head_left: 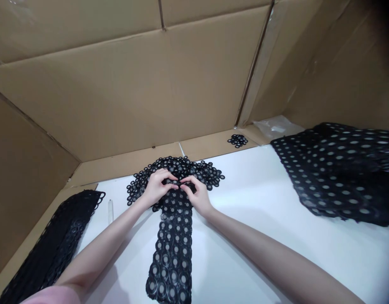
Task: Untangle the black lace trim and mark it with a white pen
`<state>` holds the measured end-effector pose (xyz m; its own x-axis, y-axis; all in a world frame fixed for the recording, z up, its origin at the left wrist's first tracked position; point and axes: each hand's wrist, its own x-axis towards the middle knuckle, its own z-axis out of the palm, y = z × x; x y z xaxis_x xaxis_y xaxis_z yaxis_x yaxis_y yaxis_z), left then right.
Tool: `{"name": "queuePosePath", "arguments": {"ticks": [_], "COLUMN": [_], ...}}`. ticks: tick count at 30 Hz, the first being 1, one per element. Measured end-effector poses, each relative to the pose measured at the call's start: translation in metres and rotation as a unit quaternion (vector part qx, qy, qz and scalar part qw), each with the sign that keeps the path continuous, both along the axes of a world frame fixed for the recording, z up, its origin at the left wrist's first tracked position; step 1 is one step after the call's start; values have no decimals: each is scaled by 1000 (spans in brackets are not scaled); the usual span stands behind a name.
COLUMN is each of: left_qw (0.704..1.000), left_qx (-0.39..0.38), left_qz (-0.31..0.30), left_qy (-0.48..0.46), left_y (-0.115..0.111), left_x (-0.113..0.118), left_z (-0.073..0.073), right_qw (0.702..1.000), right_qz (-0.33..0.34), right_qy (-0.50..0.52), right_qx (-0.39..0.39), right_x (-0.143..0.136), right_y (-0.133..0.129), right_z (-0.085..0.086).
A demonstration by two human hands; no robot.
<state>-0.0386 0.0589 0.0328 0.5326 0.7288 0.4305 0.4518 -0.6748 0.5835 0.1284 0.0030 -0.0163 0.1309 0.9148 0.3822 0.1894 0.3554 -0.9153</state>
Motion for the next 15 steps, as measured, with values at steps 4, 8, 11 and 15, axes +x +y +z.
{"name": "queuePosePath", "arguments": {"ticks": [4, 8, 11, 15], "left_qw": [1000, 1000, 1000, 1000], "left_qx": [7, 11, 13, 2], "left_qz": [3, 1, -4, -26], "left_qy": [-3, -10, -20, -2], "left_y": [-1, -1, -1, 2], "left_x": [1, 3, 3, -2], "left_z": [-2, -6, -7, -2], "right_qw": [1000, 1000, 1000, 1000], "right_qz": [-13, -7, -5, -16], "right_qy": [-18, -26, -26, -6], "right_qx": [10, 13, 15, 0], "right_x": [0, 0, 0, 0], "right_y": [0, 1, 1, 1], "right_z": [0, 0, -1, -2]}}
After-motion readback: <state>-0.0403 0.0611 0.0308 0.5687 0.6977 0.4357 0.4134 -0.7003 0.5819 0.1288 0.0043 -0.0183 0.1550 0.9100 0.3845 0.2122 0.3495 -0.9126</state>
